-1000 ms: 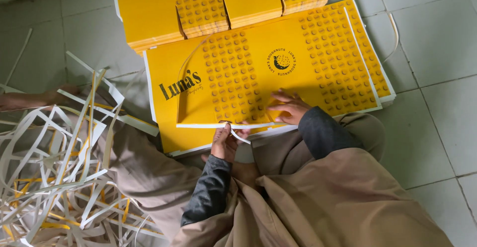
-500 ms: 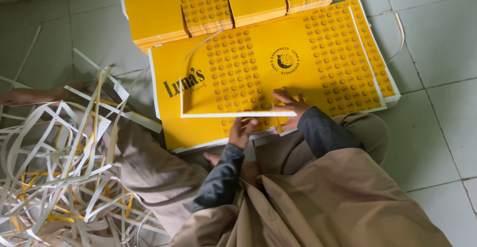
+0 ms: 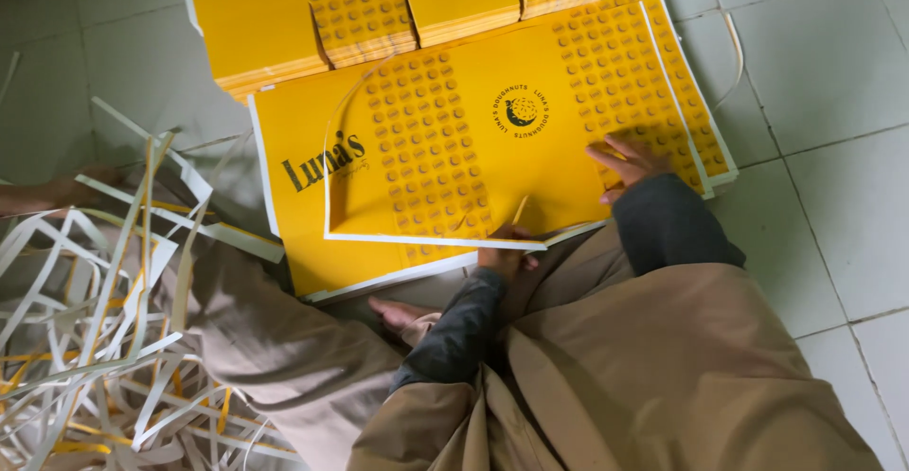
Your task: Peeling off adhesive backing strips from flat-packed cardboard boxes
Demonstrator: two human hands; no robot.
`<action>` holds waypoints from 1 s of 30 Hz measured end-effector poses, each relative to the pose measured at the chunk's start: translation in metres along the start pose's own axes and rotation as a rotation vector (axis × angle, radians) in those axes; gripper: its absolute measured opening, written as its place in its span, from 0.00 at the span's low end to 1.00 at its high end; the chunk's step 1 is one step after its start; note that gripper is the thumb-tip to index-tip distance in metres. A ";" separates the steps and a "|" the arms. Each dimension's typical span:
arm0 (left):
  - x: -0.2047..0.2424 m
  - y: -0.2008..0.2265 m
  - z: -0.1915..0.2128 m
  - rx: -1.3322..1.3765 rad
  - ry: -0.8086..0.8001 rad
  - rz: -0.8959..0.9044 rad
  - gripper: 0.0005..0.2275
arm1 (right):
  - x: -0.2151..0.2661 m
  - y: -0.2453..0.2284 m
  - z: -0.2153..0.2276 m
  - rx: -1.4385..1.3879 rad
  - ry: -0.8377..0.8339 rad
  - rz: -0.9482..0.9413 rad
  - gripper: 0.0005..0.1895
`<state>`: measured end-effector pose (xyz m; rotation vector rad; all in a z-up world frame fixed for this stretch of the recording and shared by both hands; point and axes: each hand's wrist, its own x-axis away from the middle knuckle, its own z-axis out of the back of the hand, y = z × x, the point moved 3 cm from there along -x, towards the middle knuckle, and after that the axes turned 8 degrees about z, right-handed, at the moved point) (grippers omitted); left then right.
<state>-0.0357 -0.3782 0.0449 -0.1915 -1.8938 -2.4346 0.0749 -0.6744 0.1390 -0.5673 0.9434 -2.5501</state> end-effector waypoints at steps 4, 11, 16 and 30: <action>0.027 0.017 0.013 0.651 -0.518 0.428 0.05 | 0.009 -0.003 0.015 0.074 -0.015 0.012 0.58; 0.051 0.112 0.061 0.962 -0.809 0.406 0.14 | 0.006 -0.003 0.009 0.119 0.048 -0.002 0.51; -0.012 0.094 0.070 1.146 -0.134 0.193 0.27 | 0.008 0.037 -0.010 0.261 0.055 -0.070 0.50; -0.065 0.097 -0.057 -0.710 0.447 -0.938 0.36 | 0.020 0.035 -0.013 0.398 0.046 0.225 0.50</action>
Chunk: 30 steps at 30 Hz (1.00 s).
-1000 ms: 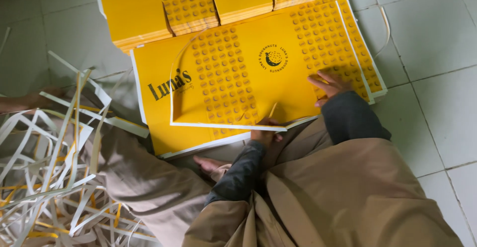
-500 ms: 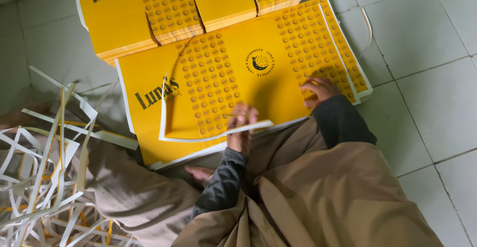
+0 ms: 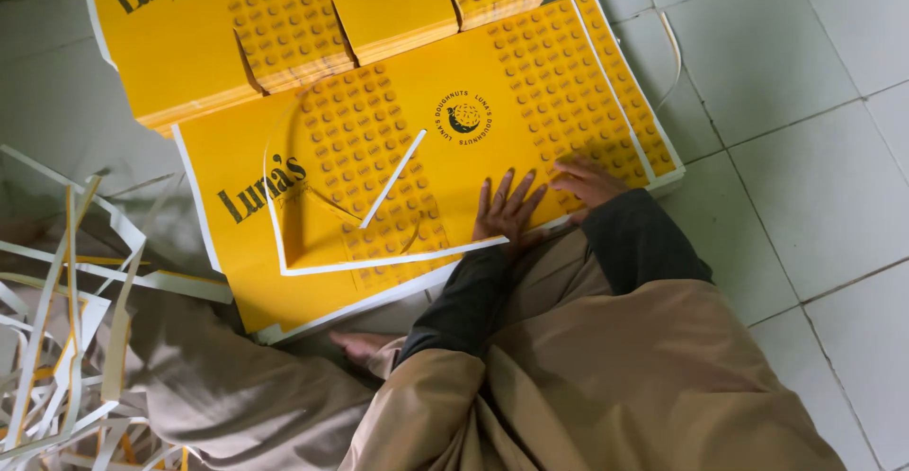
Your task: Peeling off adhesive backing strips from flat-packed cardboard boxes
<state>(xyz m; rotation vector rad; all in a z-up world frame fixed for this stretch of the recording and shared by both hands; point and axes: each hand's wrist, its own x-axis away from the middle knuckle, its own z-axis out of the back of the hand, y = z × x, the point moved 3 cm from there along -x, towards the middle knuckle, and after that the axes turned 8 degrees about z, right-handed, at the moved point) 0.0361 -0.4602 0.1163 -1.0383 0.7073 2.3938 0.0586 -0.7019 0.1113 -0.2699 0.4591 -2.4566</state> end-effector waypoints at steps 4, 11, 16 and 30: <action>-0.002 -0.001 0.008 0.039 -0.138 0.027 0.34 | 0.005 -0.011 0.016 -0.123 -0.013 -0.053 0.22; -0.009 0.001 0.013 0.026 -0.066 0.016 0.28 | 0.016 -0.048 0.061 -0.507 -0.016 -0.245 0.12; -0.008 0.004 0.010 0.004 -0.063 0.022 0.28 | 0.091 0.004 0.058 -0.639 0.467 -0.487 0.13; -0.024 0.018 -0.014 -0.038 -0.133 0.008 0.30 | 0.089 0.114 0.002 -0.079 0.531 -0.931 0.16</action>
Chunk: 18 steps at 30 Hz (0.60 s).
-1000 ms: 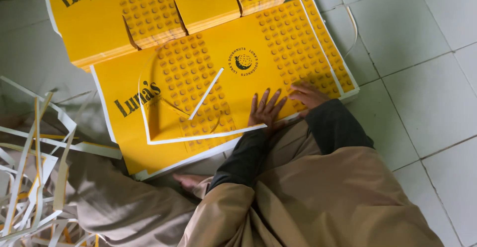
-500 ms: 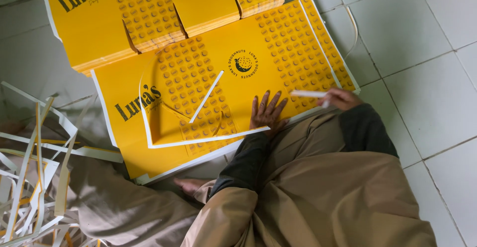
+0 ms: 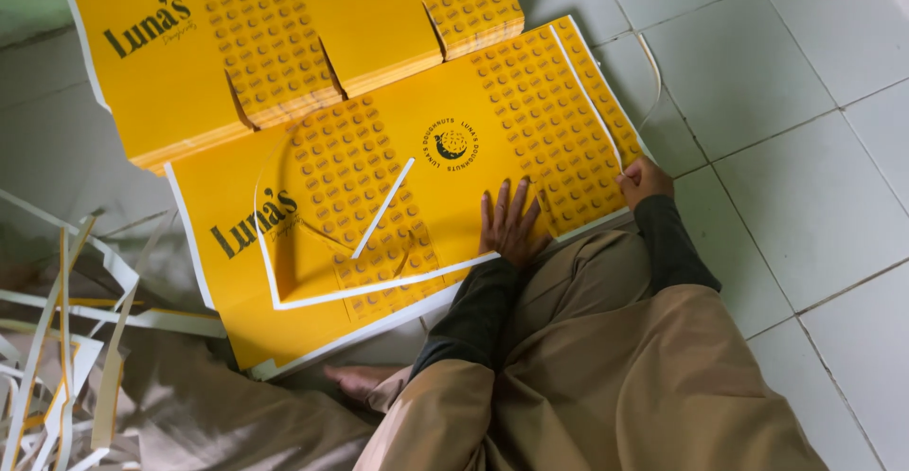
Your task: Peeling off adhesive backing strips from flat-packed cardboard boxes
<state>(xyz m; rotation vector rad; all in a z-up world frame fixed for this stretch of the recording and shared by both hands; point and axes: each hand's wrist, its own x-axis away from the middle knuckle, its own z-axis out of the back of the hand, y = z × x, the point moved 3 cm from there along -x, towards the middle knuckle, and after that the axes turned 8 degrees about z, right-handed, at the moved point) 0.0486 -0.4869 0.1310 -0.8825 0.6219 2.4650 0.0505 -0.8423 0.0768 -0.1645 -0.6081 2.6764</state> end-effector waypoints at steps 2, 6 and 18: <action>-0.004 0.002 0.011 0.030 0.027 0.026 0.29 | -0.001 0.003 0.003 0.046 0.059 0.155 0.11; -0.002 0.001 0.008 0.003 0.007 0.042 0.30 | -0.022 0.028 0.002 0.183 0.284 0.098 0.11; 0.004 0.001 0.006 0.028 -0.075 0.050 0.30 | -0.064 -0.087 -0.005 0.119 -0.122 0.015 0.20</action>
